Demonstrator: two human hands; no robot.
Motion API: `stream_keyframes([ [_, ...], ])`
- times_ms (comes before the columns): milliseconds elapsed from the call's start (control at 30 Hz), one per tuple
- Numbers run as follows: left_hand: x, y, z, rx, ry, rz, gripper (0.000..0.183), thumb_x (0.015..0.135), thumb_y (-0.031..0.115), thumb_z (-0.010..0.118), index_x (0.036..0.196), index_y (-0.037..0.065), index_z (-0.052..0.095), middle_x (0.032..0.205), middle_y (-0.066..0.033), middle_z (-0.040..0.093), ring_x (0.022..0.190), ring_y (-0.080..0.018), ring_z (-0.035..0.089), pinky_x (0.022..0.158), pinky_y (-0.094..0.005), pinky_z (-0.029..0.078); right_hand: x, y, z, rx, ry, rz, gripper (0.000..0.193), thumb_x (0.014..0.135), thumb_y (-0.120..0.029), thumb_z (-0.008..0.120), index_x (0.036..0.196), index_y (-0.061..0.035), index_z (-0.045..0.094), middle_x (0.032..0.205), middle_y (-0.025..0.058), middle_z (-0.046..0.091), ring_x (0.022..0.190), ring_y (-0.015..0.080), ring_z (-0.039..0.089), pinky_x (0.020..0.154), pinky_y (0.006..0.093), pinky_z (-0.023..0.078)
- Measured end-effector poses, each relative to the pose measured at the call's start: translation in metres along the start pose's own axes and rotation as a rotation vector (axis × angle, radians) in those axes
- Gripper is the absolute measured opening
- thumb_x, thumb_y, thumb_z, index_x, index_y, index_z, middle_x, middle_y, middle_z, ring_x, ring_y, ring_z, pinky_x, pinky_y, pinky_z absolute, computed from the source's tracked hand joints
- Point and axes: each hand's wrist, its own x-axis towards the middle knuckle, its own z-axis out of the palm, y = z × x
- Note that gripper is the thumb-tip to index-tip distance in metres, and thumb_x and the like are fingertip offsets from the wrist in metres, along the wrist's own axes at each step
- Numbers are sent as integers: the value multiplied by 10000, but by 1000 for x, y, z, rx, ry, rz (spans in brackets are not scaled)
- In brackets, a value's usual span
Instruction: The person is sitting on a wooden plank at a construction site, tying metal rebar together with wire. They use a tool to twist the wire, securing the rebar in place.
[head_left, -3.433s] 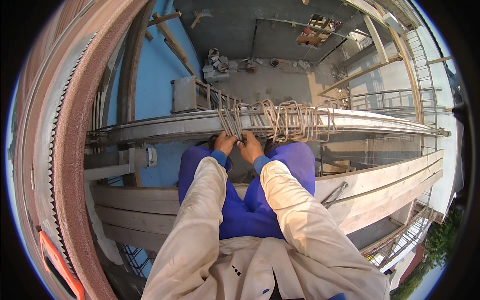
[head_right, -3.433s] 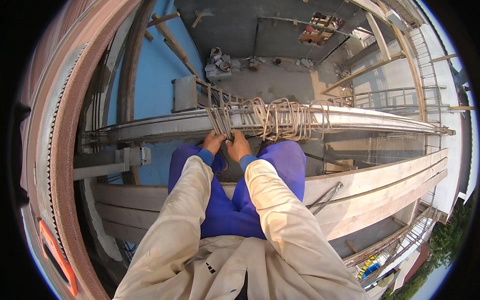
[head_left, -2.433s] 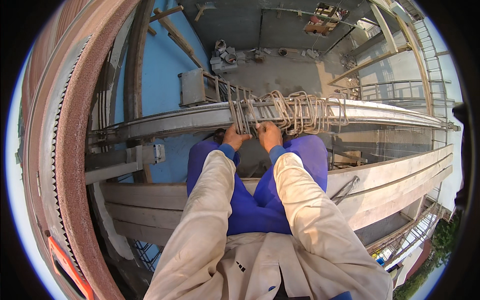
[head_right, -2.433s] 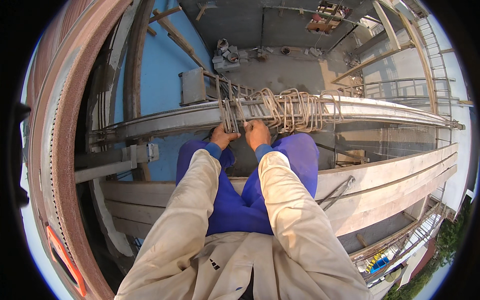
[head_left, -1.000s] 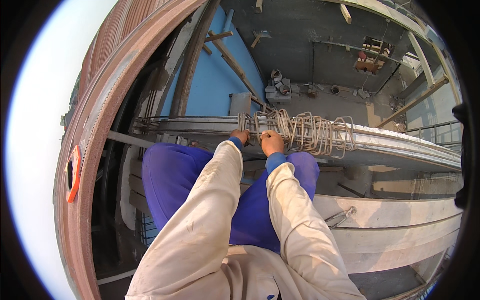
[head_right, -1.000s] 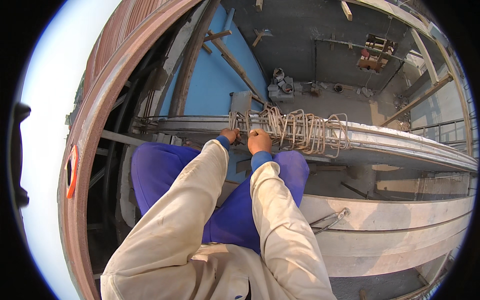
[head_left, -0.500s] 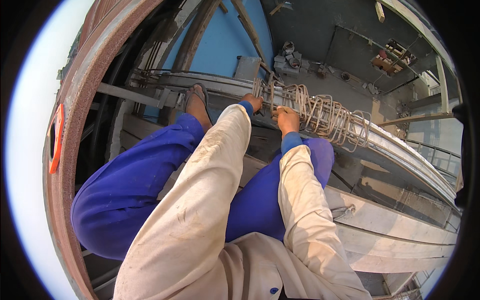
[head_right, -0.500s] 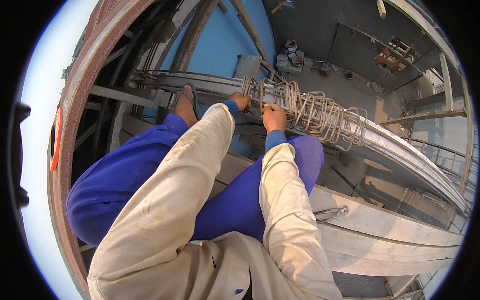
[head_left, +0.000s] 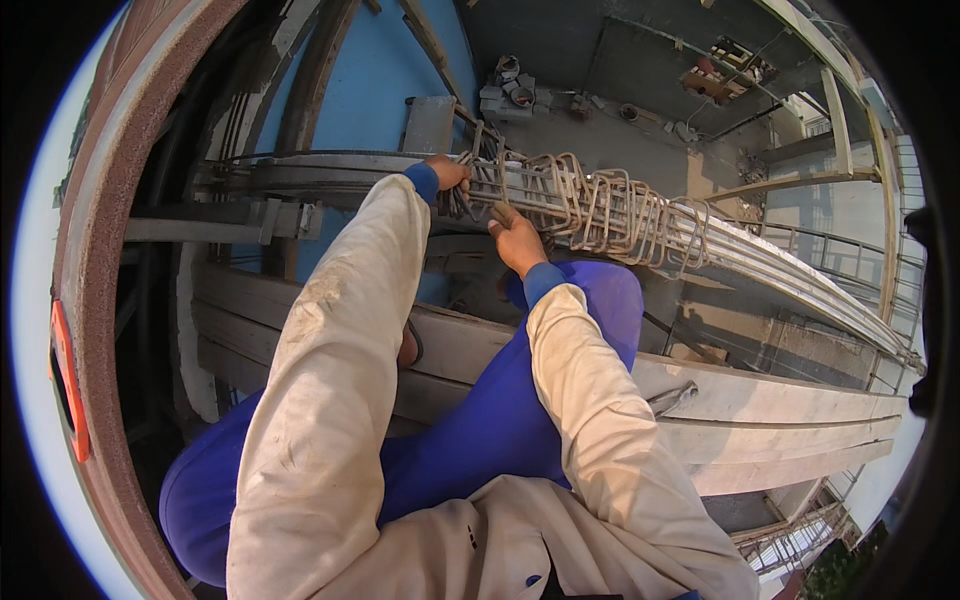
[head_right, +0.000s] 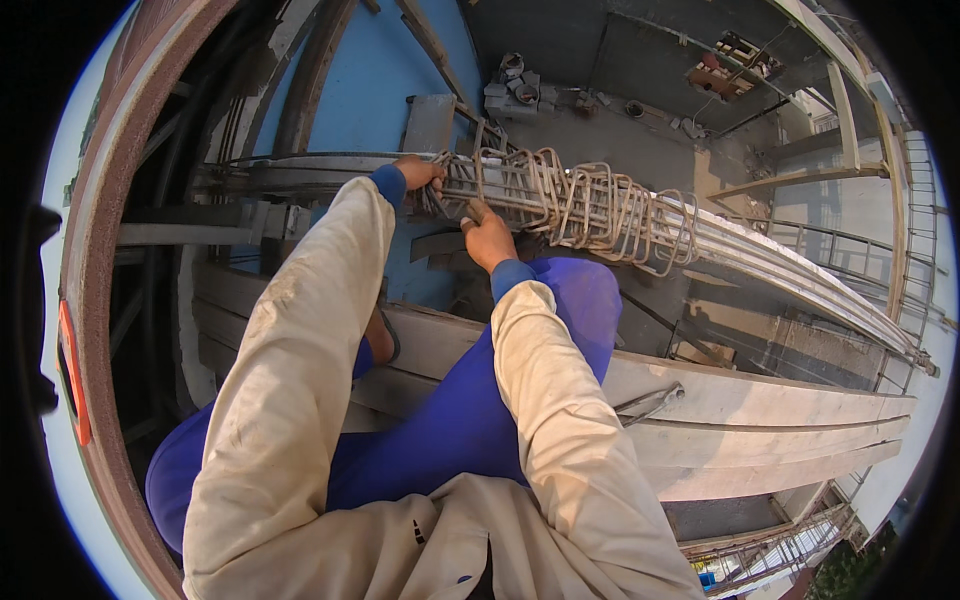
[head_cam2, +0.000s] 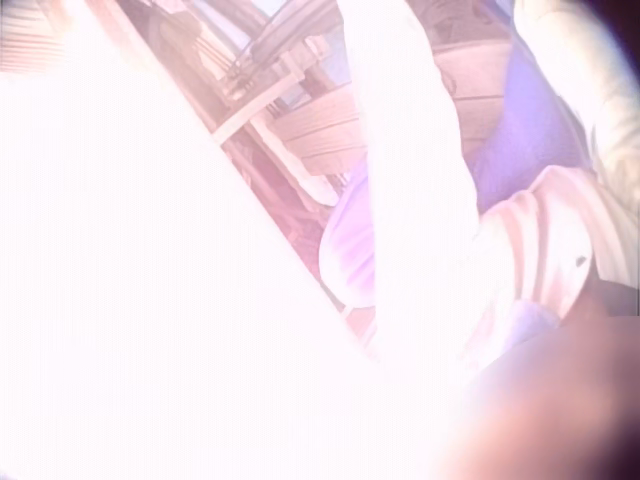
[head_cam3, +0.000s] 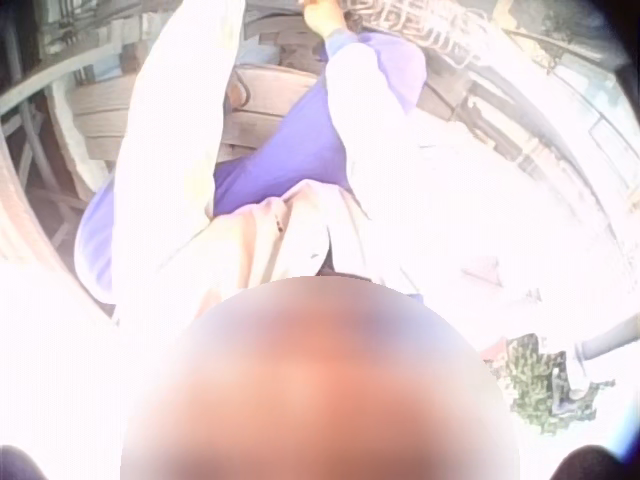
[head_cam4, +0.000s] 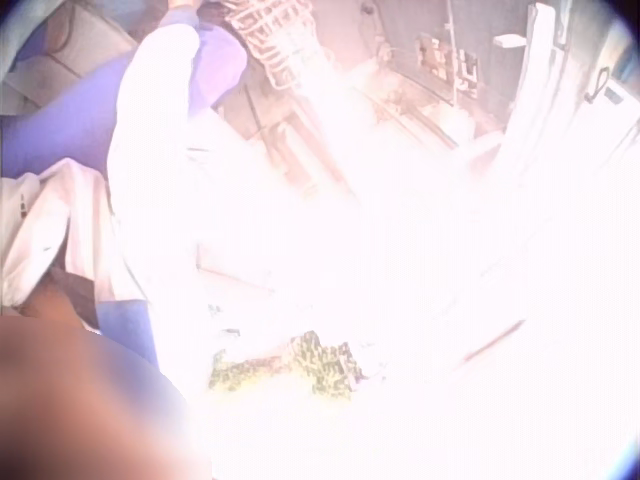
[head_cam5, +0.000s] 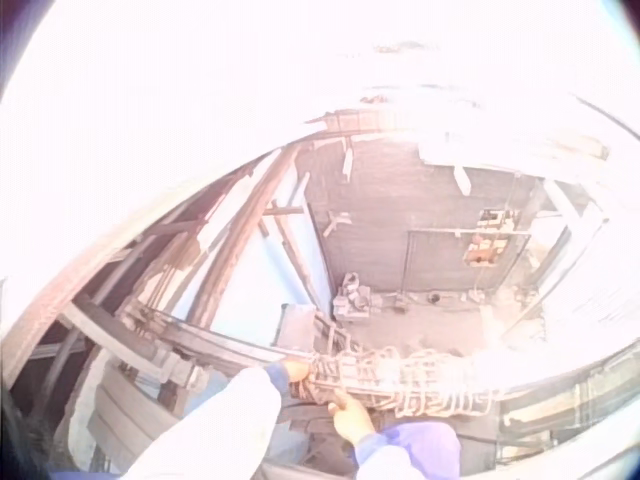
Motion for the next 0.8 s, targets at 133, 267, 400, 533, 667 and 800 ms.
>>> stream_keyframes([
  [133,29,12,-39,-420,-254,-102,304,1004,366,736,1036,65,707,774,-23,739,673,-199,712,648,-447,632,-2,-2,2,33,60,49,533,1025,-251,634,1485,12,569,1454,204,646,1373,349,599,1145,407,459],
  [267,-5,-24,-19,-1085,-203,-7,413,977,404,783,1115,26,689,806,-26,728,772,-190,748,697,-392,651,5,-15,8,266,78,257,550,1018,-279,652,1473,19,572,1402,211,679,1329,354,634,1124,402,481],
  [400,-36,-51,4,-1031,-128,293,385,969,356,799,1159,35,702,864,-28,700,889,-193,744,862,-363,614,20,-32,32,109,147,122,548,1016,-286,655,1481,-9,572,1408,229,667,1331,373,628,1119,420,487],
  [533,-12,-49,-30,-846,-72,201,307,972,303,789,1092,31,712,819,-31,696,750,-175,717,742,-340,617,17,-30,51,-136,-55,-50,539,1022,-259,638,1519,-68,551,1453,241,630,1361,423,588,1146,460,466],
  [667,11,-79,-105,-712,58,-10,302,957,313,805,1023,34,711,734,-31,692,582,-166,675,550,-324,597,16,-19,42,169,66,17,484,1003,-245,681,1441,-47,621,1291,216,735,1190,359,716,1045,406,546],
  [800,24,-126,-160,-691,253,-63,323,927,351,830,973,43,745,785,-53,732,612,-178,712,561,-311,596,20,-21,32,151,178,140,333,1034,-150,660,1315,28,676,1162,149,778,1041,205,755,903,323,577],
])
